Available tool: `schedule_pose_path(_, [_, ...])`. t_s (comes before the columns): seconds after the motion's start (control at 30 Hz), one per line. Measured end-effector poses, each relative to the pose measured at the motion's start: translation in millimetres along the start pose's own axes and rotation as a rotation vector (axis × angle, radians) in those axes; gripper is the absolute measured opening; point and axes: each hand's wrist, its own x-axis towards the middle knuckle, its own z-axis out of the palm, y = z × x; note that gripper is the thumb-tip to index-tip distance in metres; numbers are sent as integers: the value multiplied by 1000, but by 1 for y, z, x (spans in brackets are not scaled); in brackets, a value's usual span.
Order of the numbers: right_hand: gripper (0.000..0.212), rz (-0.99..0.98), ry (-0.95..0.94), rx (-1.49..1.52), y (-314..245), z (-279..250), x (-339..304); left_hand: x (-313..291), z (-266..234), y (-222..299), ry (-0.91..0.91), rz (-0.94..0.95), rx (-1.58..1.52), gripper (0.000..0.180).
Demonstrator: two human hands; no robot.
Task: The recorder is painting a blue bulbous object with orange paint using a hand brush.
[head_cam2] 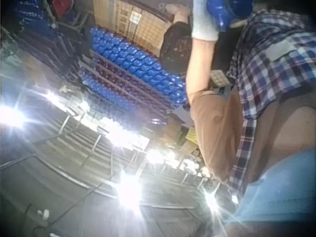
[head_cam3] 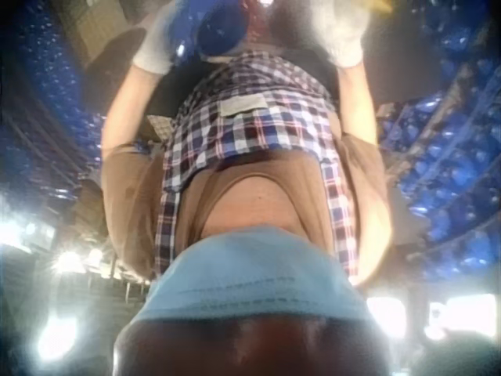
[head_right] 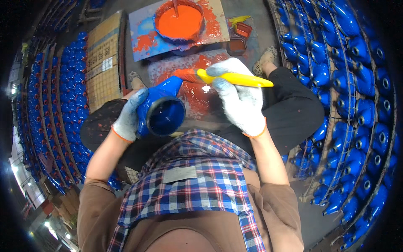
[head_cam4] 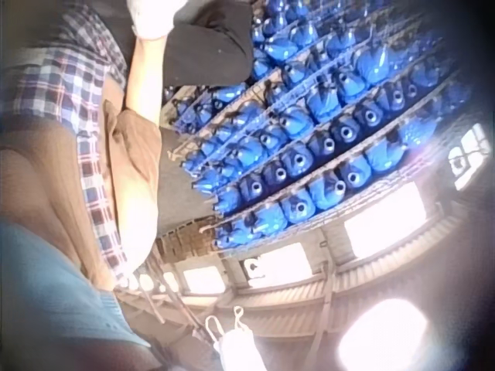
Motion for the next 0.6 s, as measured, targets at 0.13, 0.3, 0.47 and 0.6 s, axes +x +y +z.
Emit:
schedule_pose_path(0.13, [17, 57, 88, 136, 8, 0, -1, 4, -4, -32, -88, -73, -573, 62])
schedule_pose_path(0.3, [22, 104, 147, 259, 35, 0, 1, 29, 15, -55, -292, 337, -197, 41])
schedule_pose_path(0.47, [31, 151, 122, 552, 58, 22, 5, 34, 45, -50, -814, -24, -1274, 30])
schedule_pose_path(0.6, [31, 249, 197, 507, 55, 23, 3, 45, 34, -49, -1009, 85, -1025, 30])
